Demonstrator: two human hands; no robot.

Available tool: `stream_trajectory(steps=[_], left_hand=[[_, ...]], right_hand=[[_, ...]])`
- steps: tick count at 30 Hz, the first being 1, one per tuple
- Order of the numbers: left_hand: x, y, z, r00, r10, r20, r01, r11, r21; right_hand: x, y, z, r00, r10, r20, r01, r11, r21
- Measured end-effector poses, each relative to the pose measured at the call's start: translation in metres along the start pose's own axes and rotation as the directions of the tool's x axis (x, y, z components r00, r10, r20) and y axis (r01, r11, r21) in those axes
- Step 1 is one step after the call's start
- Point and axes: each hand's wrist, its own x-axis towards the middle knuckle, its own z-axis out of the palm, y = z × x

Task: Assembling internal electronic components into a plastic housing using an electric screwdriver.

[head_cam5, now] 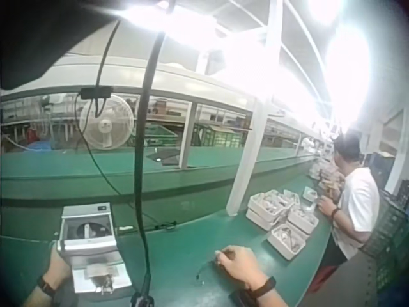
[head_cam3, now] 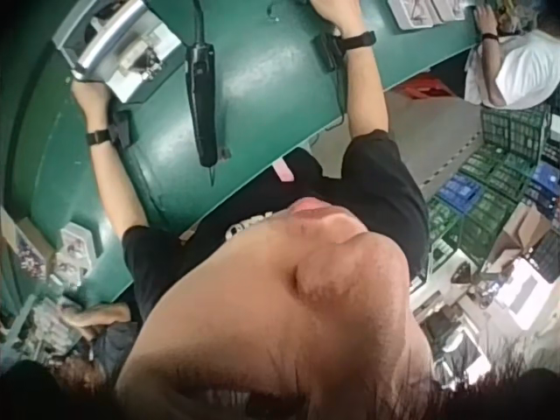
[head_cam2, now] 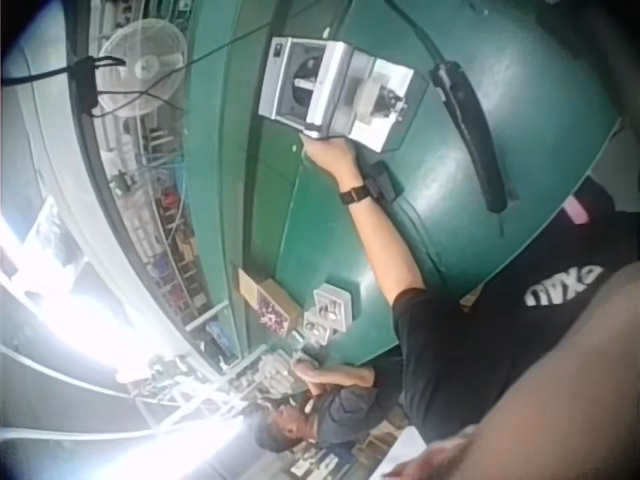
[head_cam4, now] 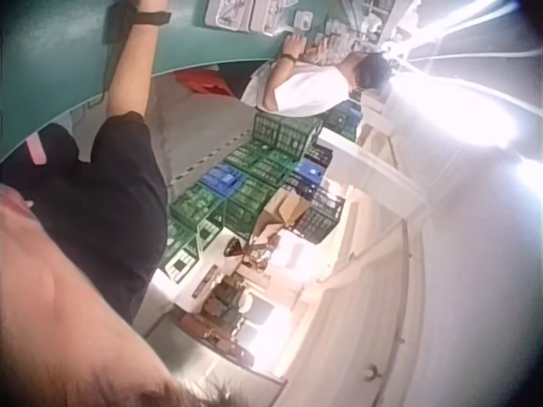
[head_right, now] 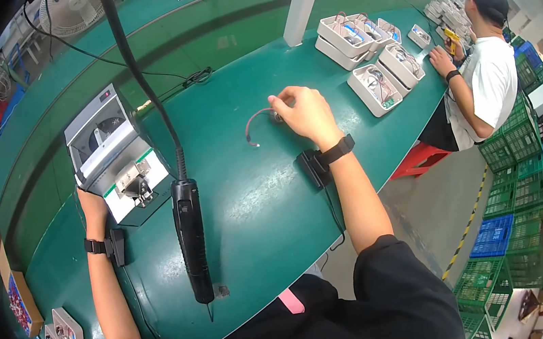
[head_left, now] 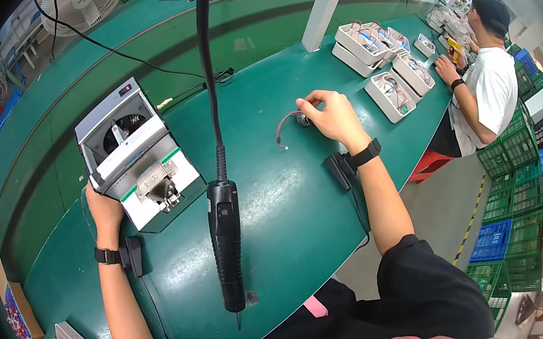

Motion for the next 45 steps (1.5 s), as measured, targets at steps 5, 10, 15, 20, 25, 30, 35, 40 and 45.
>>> stream_trajectory(steps=[5, 10, 15, 20, 25, 30, 35, 40, 45], left_hand=[[-0.001, 0.006, 0.001, 1.0, -0.01, 0.024, 0.011, 0.999, -0.034], [0.001, 0.004, 0.001, 0.999, -0.011, 0.033, 0.012, 0.999, -0.033], [0.004, 0.009, 0.006, 1.0, 0.008, 0.024, -0.006, 0.998, -0.059], [-0.001, -0.035, 0.0, 1.0, 0.027, -0.016, -0.028, 0.997, -0.069], [-0.004, -0.006, 0.004, 0.999, 0.04, 0.02, -0.04, 0.999, -0.028], [0.005, 0.001, 0.005, 0.999, 0.034, 0.032, -0.032, 0.999, -0.04], [0.006, -0.005, 0.008, 0.999, 0.048, 0.012, -0.048, 0.997, -0.065], [0.003, -0.008, 0.005, 0.998, 0.053, -0.03, -0.054, 0.998, -0.032], [0.0, 0.007, 0.004, 1.0, 0.031, 0.002, -0.031, 0.998, -0.058]], right_hand=[[0.0, 0.009, 0.003, 0.99, -0.107, -0.088, 0.112, 0.992, 0.056], [0.004, 0.01, 0.005, 0.966, -0.225, -0.13, 0.233, 0.971, 0.053], [0.01, 0.022, 0.001, 0.966, -0.231, -0.118, 0.24, 0.968, 0.068], [0.003, 0.005, 0.005, 0.97, -0.199, -0.138, 0.225, 0.953, 0.202], [-0.012, -0.003, 0.002, 0.995, -0.095, -0.022, 0.097, 0.991, 0.09], [0.002, 0.004, 0.001, 0.994, -0.1, -0.051, 0.105, 0.987, 0.123], [0.004, 0.003, -0.002, 0.964, -0.191, -0.184, 0.218, 0.966, 0.141], [0.006, 0.009, 0.007, 0.95, -0.215, -0.226, 0.267, 0.936, 0.23], [0.002, 0.011, 0.01, 0.958, -0.182, -0.219, 0.256, 0.89, 0.377]])
